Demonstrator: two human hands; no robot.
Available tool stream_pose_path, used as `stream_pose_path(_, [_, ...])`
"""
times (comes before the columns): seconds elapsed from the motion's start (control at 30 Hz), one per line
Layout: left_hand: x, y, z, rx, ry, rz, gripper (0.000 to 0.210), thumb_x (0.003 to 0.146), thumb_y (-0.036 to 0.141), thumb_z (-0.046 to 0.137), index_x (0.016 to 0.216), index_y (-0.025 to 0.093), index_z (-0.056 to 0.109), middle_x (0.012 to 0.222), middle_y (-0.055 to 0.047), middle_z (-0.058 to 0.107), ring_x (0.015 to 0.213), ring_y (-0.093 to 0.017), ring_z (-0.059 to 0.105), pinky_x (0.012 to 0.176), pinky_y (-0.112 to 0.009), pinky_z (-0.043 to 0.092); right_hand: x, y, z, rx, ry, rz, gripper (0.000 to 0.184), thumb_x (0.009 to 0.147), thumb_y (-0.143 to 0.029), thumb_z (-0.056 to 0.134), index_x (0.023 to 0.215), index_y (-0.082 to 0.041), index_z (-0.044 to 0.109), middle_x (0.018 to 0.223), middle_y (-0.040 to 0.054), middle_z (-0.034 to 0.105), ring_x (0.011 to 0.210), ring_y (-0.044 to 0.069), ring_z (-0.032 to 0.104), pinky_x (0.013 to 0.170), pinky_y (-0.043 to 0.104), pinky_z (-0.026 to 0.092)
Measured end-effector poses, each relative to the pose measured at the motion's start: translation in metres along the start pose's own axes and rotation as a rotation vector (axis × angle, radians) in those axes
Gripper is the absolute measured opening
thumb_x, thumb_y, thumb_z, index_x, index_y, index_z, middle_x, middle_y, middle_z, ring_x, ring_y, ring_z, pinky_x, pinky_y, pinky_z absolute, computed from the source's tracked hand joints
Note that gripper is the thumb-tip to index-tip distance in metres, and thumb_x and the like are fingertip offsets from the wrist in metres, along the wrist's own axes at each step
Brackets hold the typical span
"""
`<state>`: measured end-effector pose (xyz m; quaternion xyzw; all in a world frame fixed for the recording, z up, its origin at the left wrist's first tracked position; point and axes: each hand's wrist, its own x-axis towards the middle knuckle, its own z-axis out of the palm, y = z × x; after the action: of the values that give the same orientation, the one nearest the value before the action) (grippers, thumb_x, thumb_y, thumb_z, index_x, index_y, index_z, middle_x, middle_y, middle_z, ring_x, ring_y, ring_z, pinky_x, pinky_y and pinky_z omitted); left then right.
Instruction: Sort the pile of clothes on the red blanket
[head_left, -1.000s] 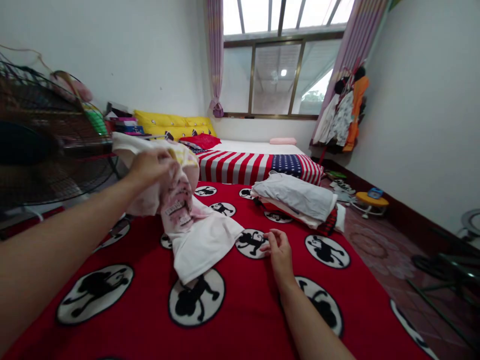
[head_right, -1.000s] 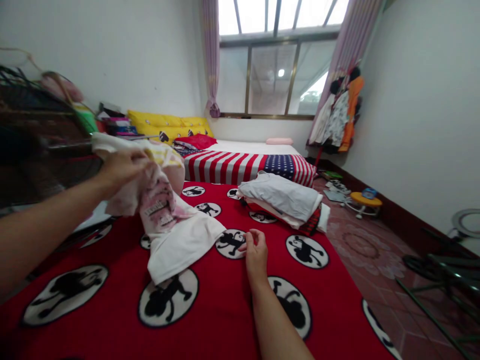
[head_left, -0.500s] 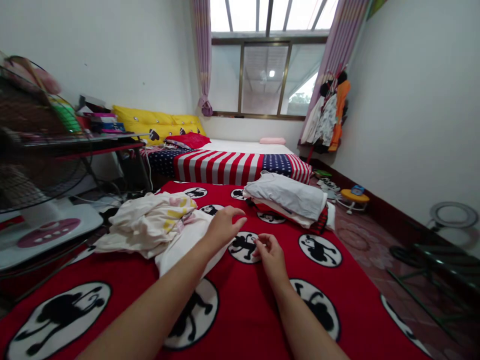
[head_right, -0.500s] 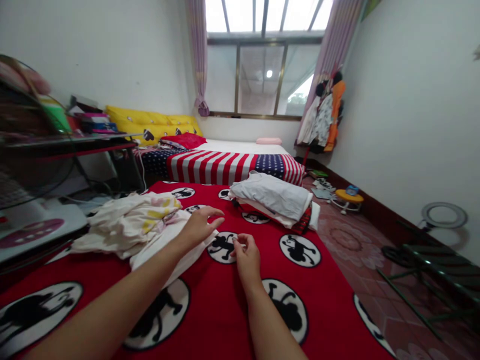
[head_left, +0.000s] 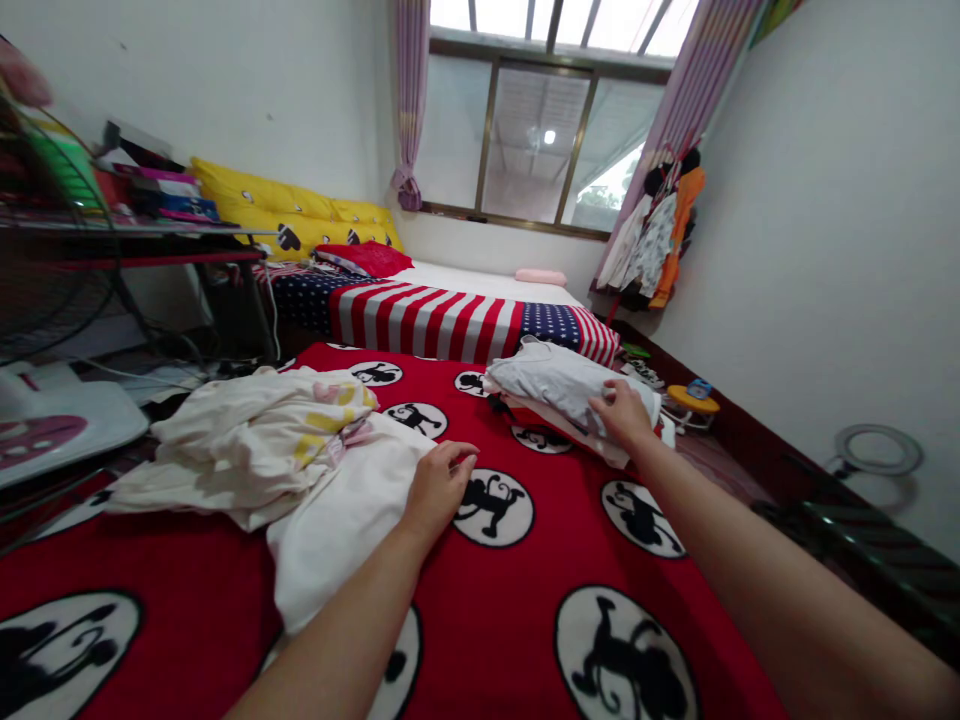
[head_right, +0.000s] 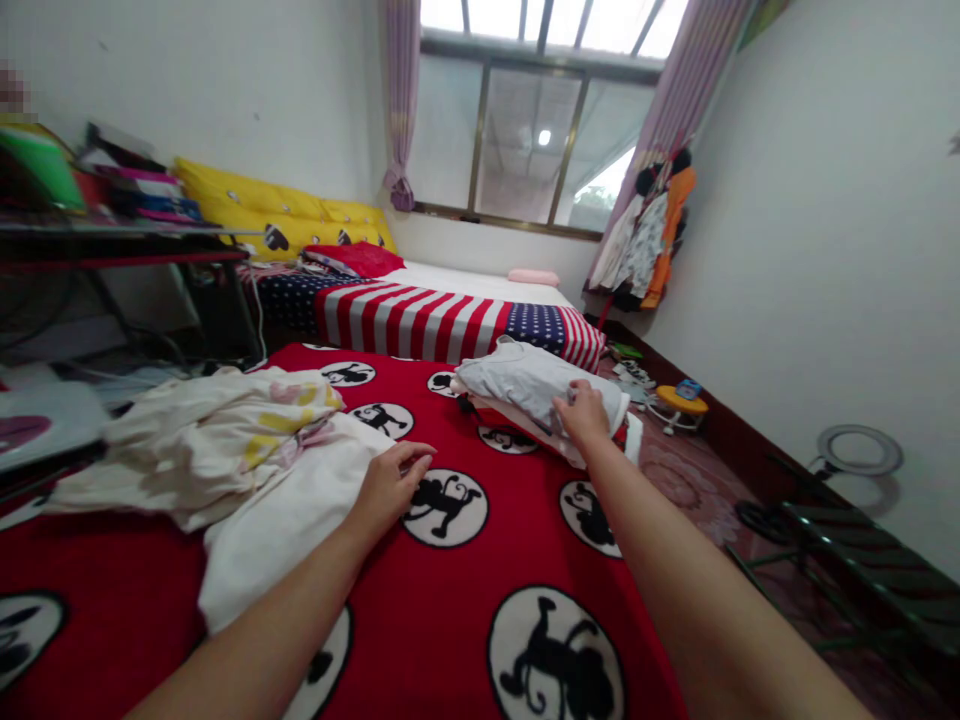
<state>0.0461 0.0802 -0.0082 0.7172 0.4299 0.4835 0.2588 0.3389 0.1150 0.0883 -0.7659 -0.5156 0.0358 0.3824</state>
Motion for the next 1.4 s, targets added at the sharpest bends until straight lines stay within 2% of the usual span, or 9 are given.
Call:
stream_pose_path(0.13, [0.000,0.002,-0.001,-0.066,0.064,-0.010,0.020,0.087,0.024,0.050,0.095,0.019,0.068,0.096,-0.006,0.068,0.088,-0.017,0.064,0.079,-0.028,0.051,-0.010,-0.017,0.009,-0.158,-0.077,-0.062,0.009,0.072,-0.013,0.056,0.070,-0.014,0.065,0.082,0.0128,0.067,0.086,0.025,0.061,0.072,0.030,0.040])
stream_pose_path(0.23, [0.009,0.011,-0.014,-0.118,0.197,-0.014,0.020,0.086,0.026,0.051,0.095,0.019,0.068,0.099,-0.006,0.067,0.093,-0.017,0.063,0.077,-0.026,0.051,-0.076,-0.054,0.011,-0.176,-0.250,-0.223,0.010,0.070,-0.012,0.057,0.067,-0.018,0.066,0.075,0.0059,0.067,0.076,0.019,0.060,0.065,0.026,0.037])
stream_pose_path(0.43, [0.032,0.057,-0.074,-0.332,0.434,-0.055,0.026,0.081,0.034,0.057,0.096,0.015,0.067,0.095,-0.007,0.070,0.088,-0.017,0.065,0.075,-0.026,0.051,-0.217,-0.111,-0.056,0.091,-1.251,-0.762,0.014,0.070,-0.008,0.060,0.074,-0.020,0.067,0.065,-0.0040,0.063,0.053,0.008,0.050,0.046,0.017,0.030])
stream_pose_path(0.7, [0.015,0.127,-0.106,-0.142,-0.116,-0.032,0.029,0.076,0.043,0.064,0.092,0.019,0.072,0.085,-0.005,0.073,0.075,-0.020,0.067,0.065,-0.027,0.051,-0.094,-0.039,-0.020,-0.283,-0.164,-0.462,0.012,0.084,-0.025,0.055,0.091,-0.019,0.062,0.096,0.0066,0.064,0.078,0.017,0.058,0.065,0.025,0.036])
stream_pose_path(0.83, [-0.001,0.131,-0.087,0.125,-0.397,0.069,0.025,0.076,0.037,0.064,0.096,0.026,0.073,0.086,-0.003,0.073,0.075,-0.020,0.066,0.065,-0.026,0.049,-0.064,0.003,0.000,-0.459,-0.196,-0.218,0.014,0.076,-0.021,0.065,0.089,-0.017,0.066,0.094,0.0100,0.066,0.078,0.021,0.060,0.058,0.025,0.032])
stream_pose_path(0.97, [-0.014,0.124,-0.064,0.436,-0.617,0.125,0.048,0.059,0.031,0.077,0.106,0.029,0.071,0.099,-0.006,0.072,0.088,-0.029,0.066,0.072,-0.032,0.049,-0.074,-0.004,0.007,-0.382,-0.315,-0.288,0.014,0.078,-0.024,0.062,0.066,-0.019,0.065,0.066,0.0017,0.065,0.065,0.015,0.059,0.055,0.023,0.033])
stream_pose_path(1.1, [-0.017,0.122,-0.048,0.716,-0.699,0.069,0.033,0.058,0.009,0.067,0.086,0.024,0.076,0.089,-0.011,0.073,0.087,-0.034,0.067,0.070,-0.037,0.047,-0.080,-0.023,0.006,-0.329,-0.274,-0.360,0.015,0.080,-0.030,0.062,0.091,-0.021,0.066,0.094,0.0039,0.069,0.077,0.015,0.061,0.062,0.023,0.036])
stream_pose_path(1.23, [-0.005,0.123,-0.061,0.613,-0.541,0.072,0.024,0.060,0.008,0.062,0.071,0.025,0.074,0.075,-0.006,0.072,0.075,-0.027,0.067,0.063,-0.033,0.046,-0.085,-0.012,0.004,-0.390,-0.242,-0.315,0.010,0.068,-0.011,0.066,0.076,-0.018,0.066,0.083,0.0071,0.068,0.071,0.018,0.060,0.056,0.025,0.031])
stream_pose_path(1.4, [0.007,0.133,-0.119,0.285,0.405,0.077,0.016,0.076,0.034,0.063,0.083,0.021,0.069,0.077,-0.001,0.069,0.066,-0.017,0.063,0.061,-0.028,0.048,-0.091,-0.029,-0.022,-0.318,-0.248,-0.348,0.016,0.075,-0.016,0.061,0.059,-0.017,0.060,0.060,0.0028,0.061,0.061,0.015,0.056,0.054,0.024,0.033])
